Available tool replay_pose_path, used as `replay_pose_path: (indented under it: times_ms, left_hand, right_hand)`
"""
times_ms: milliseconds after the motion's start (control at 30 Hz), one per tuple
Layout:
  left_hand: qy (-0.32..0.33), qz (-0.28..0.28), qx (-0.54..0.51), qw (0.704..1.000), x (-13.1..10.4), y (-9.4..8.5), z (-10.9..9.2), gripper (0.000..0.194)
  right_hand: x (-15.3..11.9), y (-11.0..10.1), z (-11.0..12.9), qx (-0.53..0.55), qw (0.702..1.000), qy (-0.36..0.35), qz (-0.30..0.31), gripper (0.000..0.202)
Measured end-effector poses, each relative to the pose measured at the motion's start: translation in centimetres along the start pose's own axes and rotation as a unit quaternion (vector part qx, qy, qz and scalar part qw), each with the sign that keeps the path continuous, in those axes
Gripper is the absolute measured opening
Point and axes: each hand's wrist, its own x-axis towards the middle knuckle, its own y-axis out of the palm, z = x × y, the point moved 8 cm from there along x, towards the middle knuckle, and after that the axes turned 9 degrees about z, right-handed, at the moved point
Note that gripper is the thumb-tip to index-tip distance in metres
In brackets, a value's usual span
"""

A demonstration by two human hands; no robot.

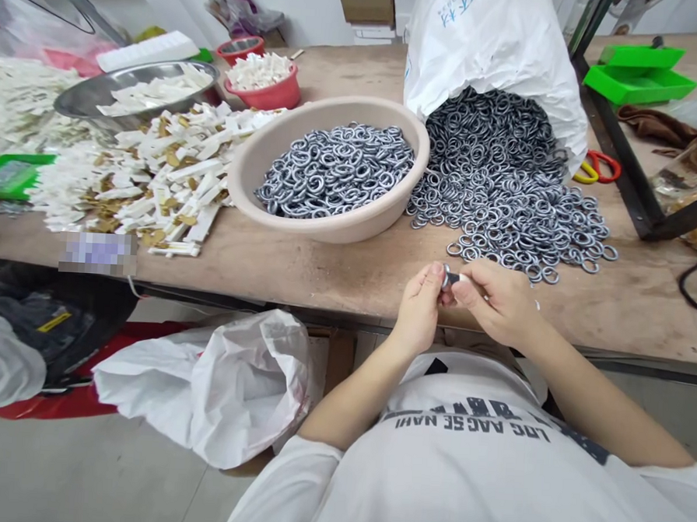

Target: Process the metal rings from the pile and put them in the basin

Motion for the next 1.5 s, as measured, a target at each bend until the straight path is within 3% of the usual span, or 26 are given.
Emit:
replay_pose_path:
  times_ms: [133,300,367,500,667,733,833,933,967,1033,1100,1233,1333,1400,1500]
  left_hand:
    - [0.002,-0.012,-0.020,1.000,0.0,-0.3,0.1,0.039]
    - [-0.017,0.000,-0.039,0.999,-0.2,0.1,0.4,0.039]
    - [-0.027,0.036,-0.031,0.999,-0.6,0.8,0.5,0.043]
    - [-0.049,0.120,-0.014,0.991,-1.4,1.4,0.7,0.046]
    - [-0.027,0.029,-0.007,0.999,-0.7,-2.6,0.1,0.031]
    - [-0.025,-0.005,-0.010,1.000,-0.4,-4.0,-0.2,0.034]
    - [-0.030,-0.039,-0.029,0.998,0.0,-5.3,-0.3,0.037]
    - [-0.049,-0.042,-0.052,0.997,0.2,-4.8,0.1,0.032]
    - [-0.051,-0.036,-0.055,0.997,0.3,-4.3,0.3,0.032]
    - [-0.038,-0.029,-0.038,0.998,0.4,-3.3,0.5,0.033]
    - [-0.006,-0.032,0.011,0.999,0.4,-2.5,0.3,0.037]
    - [0.027,-0.027,0.061,0.997,0.0,-1.6,0.2,0.044]
    - [0.006,0.012,0.031,0.999,-0.2,-1.0,0.5,0.043]
    - [-0.007,0.027,0.007,1.000,-0.3,-0.8,0.5,0.043]
    - [-0.021,0.013,-0.028,0.999,-0.4,-1.1,0.4,0.043]
  right_hand:
    - [-0.7,0.5,0.8,-0.094,0.995,-0.018,0.007,0.039]
    - [-0.6,0.6,0.8,-0.125,0.991,-0.034,0.013,0.041]
    - [-0.2,0.2,-0.2,-0.110,0.994,-0.007,0.014,0.043]
    - [1.7,-0.8,-3.9,-0.143,0.984,0.111,0.005,0.047]
    - [5.3,0.8,-5.2,-0.304,0.944,0.111,0.058,0.034]
    - [6.3,1.6,-5.8,-0.333,0.928,0.136,0.093,0.028]
    - [7.0,1.4,-5.6,-0.275,0.948,0.137,0.079,0.022]
    - [6.2,1.1,-4.1,-0.020,0.993,0.105,0.044,0.021]
    - [5.5,1.4,-3.7,0.092,0.990,0.101,0.044,0.023]
    - [4.0,2.6,-2.9,0.278,0.954,0.105,0.047,0.029]
    - [2.7,3.5,-2.4,0.355,0.929,0.103,0.027,0.033]
    - [1.7,3.4,-2.6,0.331,0.939,0.081,-0.050,0.034]
    - [1.9,2.8,-2.8,0.329,0.941,0.069,-0.043,0.036]
    - [1.8,2.0,-2.3,0.265,0.962,0.059,-0.028,0.037]
    - [1.0,1.1,-0.6,0.087,0.996,0.021,-0.005,0.042]
